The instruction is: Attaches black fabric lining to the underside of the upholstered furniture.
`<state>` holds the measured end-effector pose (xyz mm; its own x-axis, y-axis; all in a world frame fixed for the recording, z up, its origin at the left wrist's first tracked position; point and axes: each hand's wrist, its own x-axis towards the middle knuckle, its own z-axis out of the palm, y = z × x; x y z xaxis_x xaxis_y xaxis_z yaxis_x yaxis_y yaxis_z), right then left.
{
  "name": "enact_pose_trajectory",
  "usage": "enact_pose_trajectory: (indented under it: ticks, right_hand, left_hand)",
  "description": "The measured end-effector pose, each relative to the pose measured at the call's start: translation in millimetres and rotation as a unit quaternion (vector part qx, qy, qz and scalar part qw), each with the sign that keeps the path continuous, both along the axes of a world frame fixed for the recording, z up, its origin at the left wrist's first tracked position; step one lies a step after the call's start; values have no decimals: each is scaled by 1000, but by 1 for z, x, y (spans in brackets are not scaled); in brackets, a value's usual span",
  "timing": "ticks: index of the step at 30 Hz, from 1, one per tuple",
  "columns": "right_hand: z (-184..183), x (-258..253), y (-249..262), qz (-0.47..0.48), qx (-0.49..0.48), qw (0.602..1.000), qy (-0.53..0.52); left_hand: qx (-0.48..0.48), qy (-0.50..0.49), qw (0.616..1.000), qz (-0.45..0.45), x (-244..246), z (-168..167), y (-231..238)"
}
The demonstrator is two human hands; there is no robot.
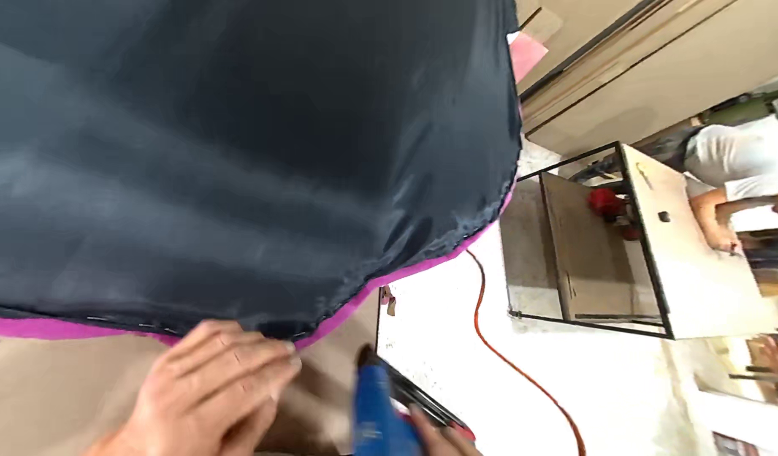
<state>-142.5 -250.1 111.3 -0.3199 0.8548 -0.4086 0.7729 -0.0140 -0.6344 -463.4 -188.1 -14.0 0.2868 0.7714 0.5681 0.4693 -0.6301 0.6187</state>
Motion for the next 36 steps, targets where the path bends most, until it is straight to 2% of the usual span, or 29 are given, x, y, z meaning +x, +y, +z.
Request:
enact_pose_trajectory:
  ticks: [3,5,7,9,11,14,16,18,21,23,26,30,36]
  right_hand:
    - [-51,-18,7,124,35,991,-38]
    - [-96,-28,-1,165,111,980,-31]
    - [-118,-21,-3,198,173,965,-18]
    - [-108,3,15,204,197,959,18]
    - [-90,38,50,153,238,957,62]
    - [-82,88,127,90,369,925,31]
    - [-81,107,169,96,429,898,-5]
    - [-84,114,203,127,468,874,-24]
    - [-89,111,236,197,461,865,-25]
    - [-97,106,251,236,471,850,-7]
    - [-114,105,265,258,547,794,57]
    - [-124,113,275,319,547,764,127]
    - [-106,111,303,452,471,746,131]
  left_hand:
    - [-25,34,996,77,26,24,18]
    - [-33,71,987,137,60,45,24]
    - [-32,105,978,178,101,58,31]
    - [-30,133,971,196,140,59,41]
    - [-32,160,965,207,168,48,55]
    - [-52,202,955,212,191,34,81]
    - [-54,223,951,205,195,28,92]
    - [-40,241,950,194,196,23,99]
    - [-7,269,944,192,199,20,102]
    - [65,279,937,201,199,18,104]
    - [157,283,921,215,200,8,101]
    - [117,303,910,257,215,2,85]
    - [51,328,891,310,232,7,76]
